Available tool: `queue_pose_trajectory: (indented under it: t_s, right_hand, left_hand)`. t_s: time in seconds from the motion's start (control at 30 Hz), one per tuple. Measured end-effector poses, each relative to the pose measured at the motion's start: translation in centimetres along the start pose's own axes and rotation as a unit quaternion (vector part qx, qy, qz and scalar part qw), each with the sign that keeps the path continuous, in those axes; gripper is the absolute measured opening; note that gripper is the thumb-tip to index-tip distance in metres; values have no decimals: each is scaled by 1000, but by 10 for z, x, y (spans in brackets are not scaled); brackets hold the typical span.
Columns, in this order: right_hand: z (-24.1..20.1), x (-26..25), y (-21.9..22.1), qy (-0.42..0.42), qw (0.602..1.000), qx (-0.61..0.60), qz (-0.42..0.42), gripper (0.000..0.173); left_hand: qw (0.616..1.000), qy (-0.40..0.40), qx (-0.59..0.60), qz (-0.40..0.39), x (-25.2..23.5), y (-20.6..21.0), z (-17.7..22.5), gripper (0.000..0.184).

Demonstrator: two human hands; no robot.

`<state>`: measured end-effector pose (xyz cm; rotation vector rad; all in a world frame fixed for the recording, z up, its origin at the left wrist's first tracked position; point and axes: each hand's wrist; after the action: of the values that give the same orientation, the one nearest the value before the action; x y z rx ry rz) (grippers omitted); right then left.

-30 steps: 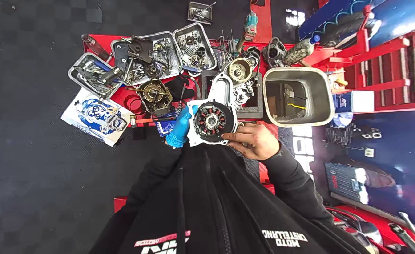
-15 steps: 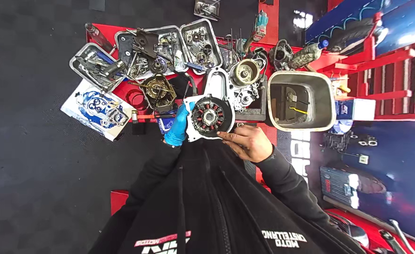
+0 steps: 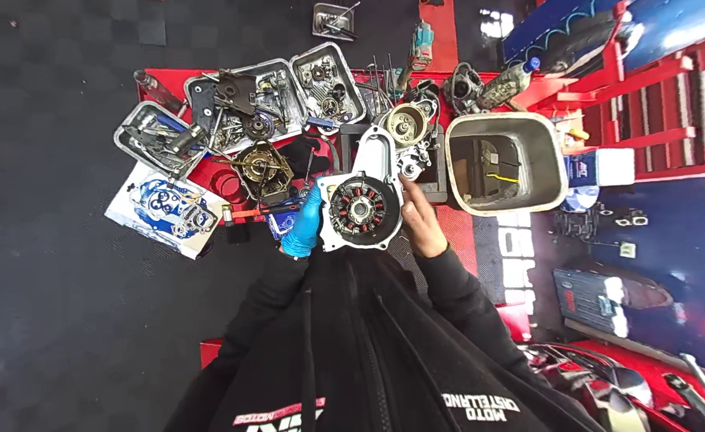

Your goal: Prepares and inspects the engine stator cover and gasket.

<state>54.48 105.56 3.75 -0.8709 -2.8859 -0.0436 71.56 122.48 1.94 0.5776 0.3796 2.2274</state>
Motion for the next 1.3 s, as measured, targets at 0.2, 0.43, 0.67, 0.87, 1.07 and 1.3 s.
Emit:
queue_pose_trajectory:
  t_s: [0.2, 0.43, 0.67, 0.87, 1.07, 1.3]
  right_hand:
    - [24, 8, -2, 29, 965, -259, -23, 62]
    - [26, 23, -8, 5, 966, -257, 4, 68]
    - [21, 33, -13, 8, 952, -302, -40, 74]
    - [14, 33, -19, 23, 939, -338, -57, 66]
    - [22, 22, -13, -114, 926, -360, -25, 77]
    - [-39, -8, -36, -284, 868, -406, 14, 126]
  left_hand:
    - [992, 15, -83, -94, -16, 4, -1, 79]
    - [982, 11, -47, -184, -15, -1, -13, 62]
    - [978, 42, -82, -186, -10, -4, -18, 59]
    - [979, 53, -88, -175, -2, 3, -13, 49]
    - [976, 26, -73, -204, -2, 18, 13, 49]
    - [942, -85, 46, -322, -13, 60, 47, 38]
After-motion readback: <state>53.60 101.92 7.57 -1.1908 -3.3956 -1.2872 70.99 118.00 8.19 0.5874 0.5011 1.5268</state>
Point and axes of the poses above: each hand's wrist, its own x-axis away from the middle knuckle, its own y-axis out of the palm, z = x × y, and after that the axes turned 5 degrees about -x, right-handed
